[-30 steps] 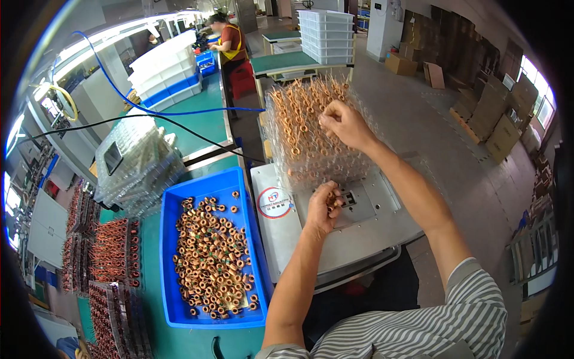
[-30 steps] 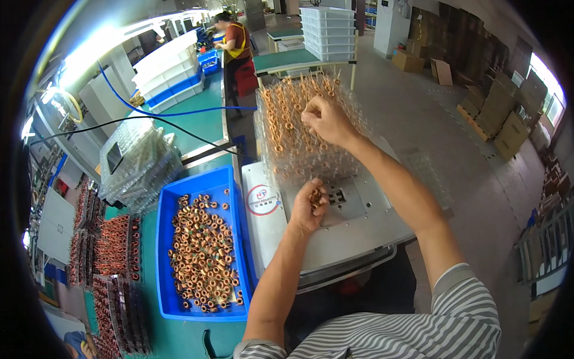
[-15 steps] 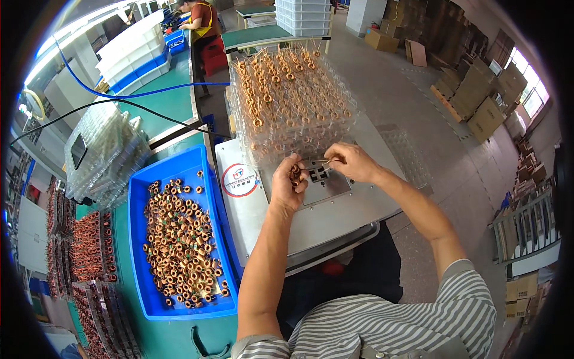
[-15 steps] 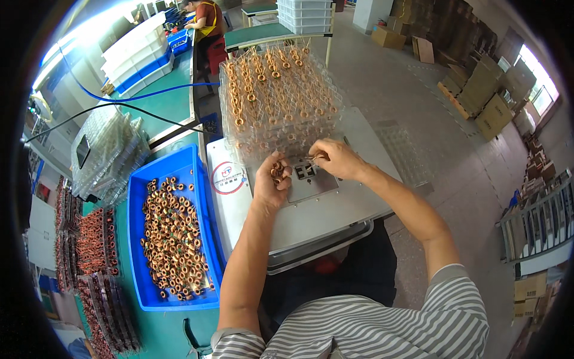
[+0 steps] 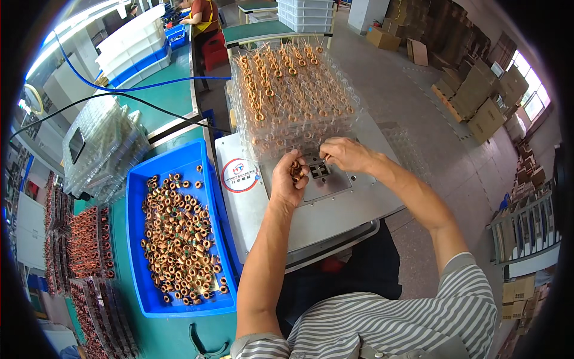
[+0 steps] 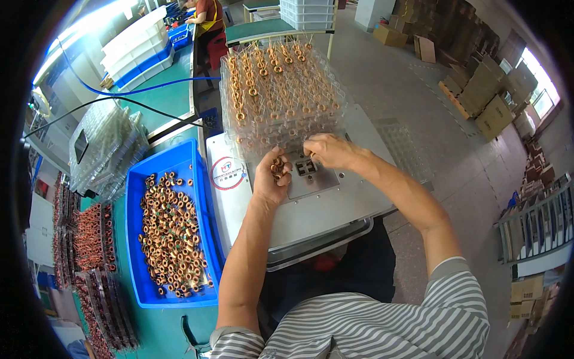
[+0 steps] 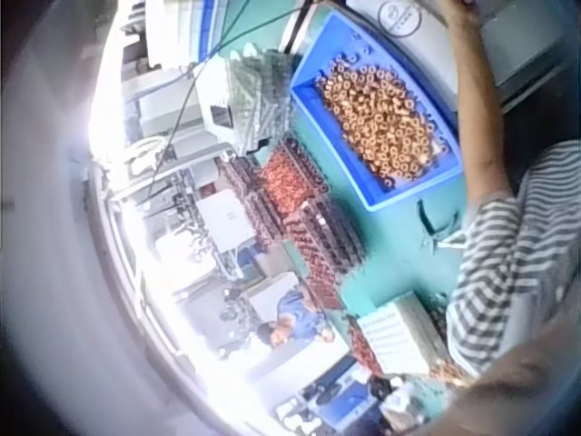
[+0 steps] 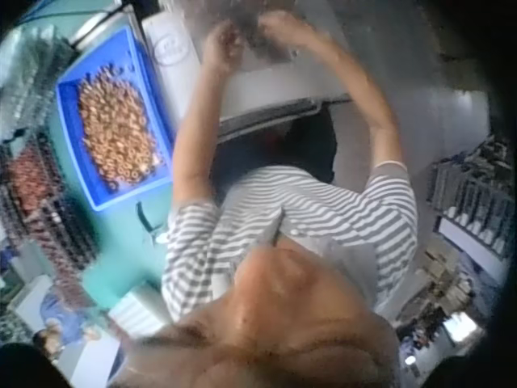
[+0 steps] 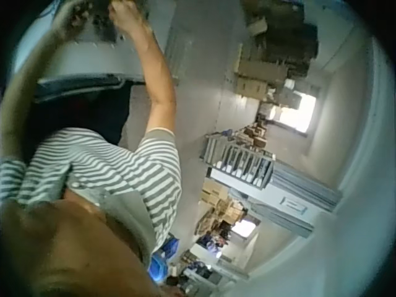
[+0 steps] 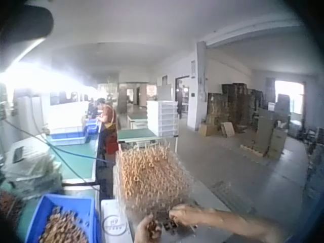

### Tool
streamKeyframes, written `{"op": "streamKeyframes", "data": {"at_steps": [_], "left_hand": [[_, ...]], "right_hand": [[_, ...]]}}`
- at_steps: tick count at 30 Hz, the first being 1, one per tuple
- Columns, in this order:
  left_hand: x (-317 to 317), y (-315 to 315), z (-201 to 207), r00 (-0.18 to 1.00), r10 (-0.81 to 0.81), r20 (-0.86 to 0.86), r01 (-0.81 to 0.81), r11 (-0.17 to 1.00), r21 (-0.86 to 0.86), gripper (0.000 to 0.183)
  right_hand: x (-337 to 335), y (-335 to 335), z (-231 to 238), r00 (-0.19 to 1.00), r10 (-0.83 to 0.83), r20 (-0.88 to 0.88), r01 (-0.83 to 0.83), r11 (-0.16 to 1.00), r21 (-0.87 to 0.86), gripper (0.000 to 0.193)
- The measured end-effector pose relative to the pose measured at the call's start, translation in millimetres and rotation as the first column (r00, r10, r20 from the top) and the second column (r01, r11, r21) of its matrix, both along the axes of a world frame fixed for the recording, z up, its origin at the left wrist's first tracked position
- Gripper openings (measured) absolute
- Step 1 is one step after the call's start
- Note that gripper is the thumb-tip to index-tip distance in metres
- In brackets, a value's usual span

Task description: The person processes coiled wire components by taking them from clear plastic trays, inserting their leads into a machine fixture by hand, and collecting the processed components in hand.

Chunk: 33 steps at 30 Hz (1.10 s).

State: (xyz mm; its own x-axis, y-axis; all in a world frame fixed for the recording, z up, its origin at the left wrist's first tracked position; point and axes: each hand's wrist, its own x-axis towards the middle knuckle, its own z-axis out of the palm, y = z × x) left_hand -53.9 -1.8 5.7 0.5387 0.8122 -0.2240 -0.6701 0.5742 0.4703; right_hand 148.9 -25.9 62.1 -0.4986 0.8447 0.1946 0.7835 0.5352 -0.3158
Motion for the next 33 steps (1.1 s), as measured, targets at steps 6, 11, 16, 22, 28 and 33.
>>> {"op": "streamKeyframes", "data": {"at_steps": [6, 11, 16, 22, 28, 33], "left_hand": [[-1.8, -0.9, 1.8, 1.000, 0.004, -0.023, -0.004, 1.000, -0.003, 0.016], [-3.4, 1.0, -2.1, 1.000, 0.002, -0.024, -0.002, 1.000, 0.018, 0.016], [-2.5, 2.8, -7.8, 0.999, 0.000, -0.032, 0.001, 1.000, 0.008, 0.014], [2.7, 4.6, -9.3, 0.999, 0.000, -0.051, 0.001, 1.000, 0.011, 0.013], [7.3, 4.1, -9.4, 0.999, -0.005, -0.046, 0.005, 1.000, 0.004, 0.013], [8.2, 1.2, -4.9, 1.000, 0.002, -0.030, -0.002, 1.000, -0.006, 0.013]], "right_hand": [[-8.1, 8.1, -22.1, 0.998, 0.044, 0.051, -0.043, 0.998, -0.036, 0.014], [-10.3, 7.9, -34.8, 0.997, 0.058, 0.041, -0.056, 0.998, -0.040, 0.012], [-14.7, 5.6, -45.2, 0.999, 0.021, 0.026, -0.021, 1.000, 0.011, 0.012], [-10.1, 5.7, -52.9, 0.999, 0.026, 0.022, -0.028, 0.997, 0.067, 0.010], [-7.8, 4.9, -59.6, 0.999, 0.041, 0.034, -0.045, 0.991, 0.126, 0.012], [-7.2, 0.5, -61.1, 0.998, 0.045, 0.048, -0.055, 0.974, 0.221, 0.014]]}}
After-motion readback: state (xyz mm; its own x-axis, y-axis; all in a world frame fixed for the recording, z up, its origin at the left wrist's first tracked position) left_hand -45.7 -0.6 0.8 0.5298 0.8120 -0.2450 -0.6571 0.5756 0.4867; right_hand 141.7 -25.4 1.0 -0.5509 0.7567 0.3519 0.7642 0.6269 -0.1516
